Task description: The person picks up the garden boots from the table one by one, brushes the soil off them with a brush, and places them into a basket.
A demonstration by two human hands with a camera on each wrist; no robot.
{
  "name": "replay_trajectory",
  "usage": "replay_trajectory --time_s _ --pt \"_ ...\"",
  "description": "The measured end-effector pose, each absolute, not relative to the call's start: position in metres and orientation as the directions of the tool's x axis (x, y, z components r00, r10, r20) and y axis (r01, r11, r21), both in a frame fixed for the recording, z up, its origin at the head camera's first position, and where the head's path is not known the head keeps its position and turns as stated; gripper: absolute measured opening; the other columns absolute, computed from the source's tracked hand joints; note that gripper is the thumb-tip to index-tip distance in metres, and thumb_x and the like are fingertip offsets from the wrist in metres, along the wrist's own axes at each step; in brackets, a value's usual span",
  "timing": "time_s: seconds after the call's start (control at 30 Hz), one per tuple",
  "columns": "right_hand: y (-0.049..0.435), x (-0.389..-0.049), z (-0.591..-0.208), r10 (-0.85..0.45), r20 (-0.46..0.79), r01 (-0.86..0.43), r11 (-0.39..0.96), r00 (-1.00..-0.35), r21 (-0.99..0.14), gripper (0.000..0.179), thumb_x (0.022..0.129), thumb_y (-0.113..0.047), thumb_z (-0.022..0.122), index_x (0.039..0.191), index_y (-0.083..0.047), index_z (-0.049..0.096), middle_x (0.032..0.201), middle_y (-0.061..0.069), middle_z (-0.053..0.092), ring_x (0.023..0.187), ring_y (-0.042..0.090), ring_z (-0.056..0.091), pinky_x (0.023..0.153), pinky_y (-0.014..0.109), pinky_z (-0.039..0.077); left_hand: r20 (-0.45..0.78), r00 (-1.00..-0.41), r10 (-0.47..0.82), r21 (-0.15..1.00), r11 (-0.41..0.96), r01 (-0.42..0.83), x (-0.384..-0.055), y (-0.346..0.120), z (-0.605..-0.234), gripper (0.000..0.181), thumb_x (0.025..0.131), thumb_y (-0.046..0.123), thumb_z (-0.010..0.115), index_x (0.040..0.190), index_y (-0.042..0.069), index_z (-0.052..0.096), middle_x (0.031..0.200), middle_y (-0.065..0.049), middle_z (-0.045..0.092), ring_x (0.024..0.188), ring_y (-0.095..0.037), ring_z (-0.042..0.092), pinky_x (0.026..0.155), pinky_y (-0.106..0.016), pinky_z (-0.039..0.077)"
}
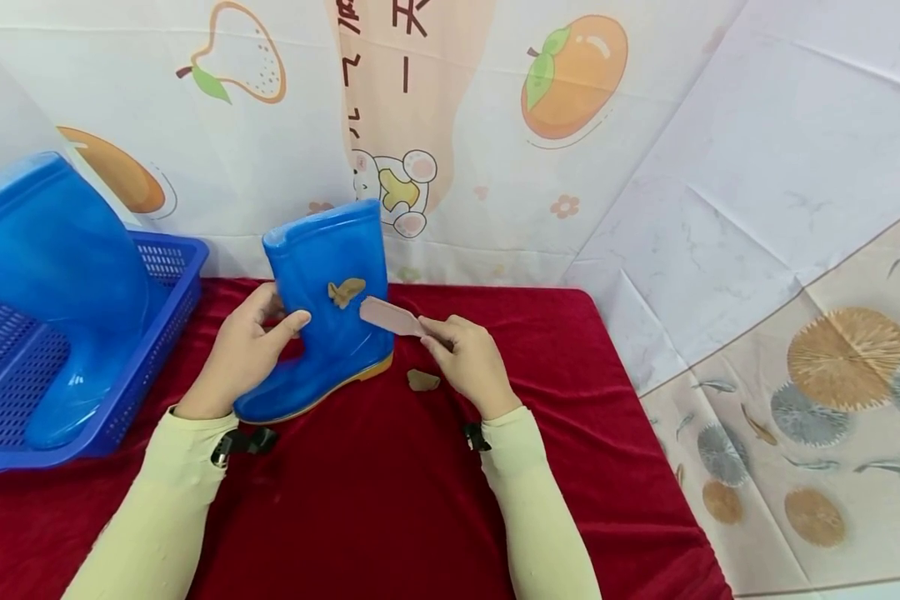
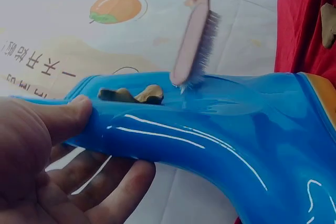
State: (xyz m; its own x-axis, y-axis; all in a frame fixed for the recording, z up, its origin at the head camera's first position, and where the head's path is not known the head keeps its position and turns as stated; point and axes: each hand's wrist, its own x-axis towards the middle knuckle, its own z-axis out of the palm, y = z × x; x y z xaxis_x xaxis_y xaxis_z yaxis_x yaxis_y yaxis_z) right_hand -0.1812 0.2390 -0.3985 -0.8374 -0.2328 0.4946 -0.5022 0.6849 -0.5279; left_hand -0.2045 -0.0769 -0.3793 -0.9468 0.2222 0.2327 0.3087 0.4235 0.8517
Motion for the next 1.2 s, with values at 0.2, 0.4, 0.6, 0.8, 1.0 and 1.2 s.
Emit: replay_trajectory --time_s 0.2,0.4,0.6,0.8,1.0,1.2 --pt "0.234 -0.177 -0.391 -0.205 0.646 -0.614 0.604 -0.736 -0.508 0.033 0.093 -0.008 0.078 0.126 -0.011 0.076 0.075 -0.004 0.059 0.063 0.010 0.045 0.056 0.024 0.038 0.221 -0.942 0.252 0.854 0.417 0.312 -0.203 -0.074 -0.377 0.049 0.106 0.033 0.060 0.146 0.007 0.048 0.125 -0.019 0.065 0.111 -0.038 0.066 0.096 -0.062 0.055" --pt "0.217 -0.172 -0.389 -0.315 0.653 -0.702 0.518 -0.688 -0.489 0.038 0.093 -0.004 0.076 0.130 -0.005 0.071 0.083 0.000 0.064 0.066 0.010 0.046 0.055 0.022 0.039 0.232 -0.914 0.332 0.840 0.405 0.360 -0.201 -0.075 -0.375 0.045 0.106 0.026 0.061 0.146 0.010 0.050 0.130 -0.017 0.066 0.114 -0.040 0.067 0.094 -0.062 0.055" --pt "0.223 -0.172 -0.389 -0.326 0.585 -0.642 0.593 -0.743 -0.486 0.041 0.089 -0.001 0.079 0.129 -0.007 0.073 0.078 -0.003 0.061 0.066 0.009 0.044 0.056 0.024 0.039 0.238 -0.912 0.334 0.840 0.401 0.366 -0.201 -0.074 -0.376 0.045 0.107 0.025 0.059 0.147 0.009 0.050 0.131 -0.018 0.066 0.116 -0.041 0.067 0.094 -0.062 0.055" --pt "0.238 -0.172 -0.384 -0.304 0.507 -0.556 0.681 -0.807 -0.476 0.036 0.093 -0.008 0.078 0.128 -0.011 0.075 0.078 -0.004 0.062 0.063 0.010 0.045 0.056 0.026 0.039 0.220 -0.935 0.277 0.848 0.420 0.323 -0.201 -0.074 -0.376 0.048 0.107 0.029 0.058 0.149 0.008 0.047 0.132 -0.020 0.065 0.116 -0.041 0.066 0.095 -0.063 0.054" --pt "0.249 -0.171 -0.378 -0.250 0.423 -0.457 0.728 -0.871 -0.511 0.030 0.096 -0.013 0.076 0.126 -0.011 0.076 0.080 -0.003 0.067 0.064 0.011 0.047 0.058 0.027 0.042 0.202 -0.950 0.240 0.852 0.435 0.291 -0.200 -0.072 -0.376 0.049 0.107 0.032 0.059 0.148 0.008 0.047 0.126 -0.019 0.065 0.112 -0.039 0.066 0.093 -0.061 0.056" --pt "0.249 -0.164 -0.370 -0.140 0.576 -0.496 0.693 -0.805 -0.524 0.028 0.093 -0.010 0.077 0.121 -0.011 0.078 0.070 -0.005 0.057 0.062 0.011 0.045 0.056 0.023 0.039 0.203 -0.951 0.232 0.852 0.438 0.289 -0.199 -0.070 -0.375 0.050 0.106 0.032 0.060 0.147 0.008 0.048 0.125 -0.018 0.065 0.111 -0.038 0.066 0.094 -0.062 0.055"
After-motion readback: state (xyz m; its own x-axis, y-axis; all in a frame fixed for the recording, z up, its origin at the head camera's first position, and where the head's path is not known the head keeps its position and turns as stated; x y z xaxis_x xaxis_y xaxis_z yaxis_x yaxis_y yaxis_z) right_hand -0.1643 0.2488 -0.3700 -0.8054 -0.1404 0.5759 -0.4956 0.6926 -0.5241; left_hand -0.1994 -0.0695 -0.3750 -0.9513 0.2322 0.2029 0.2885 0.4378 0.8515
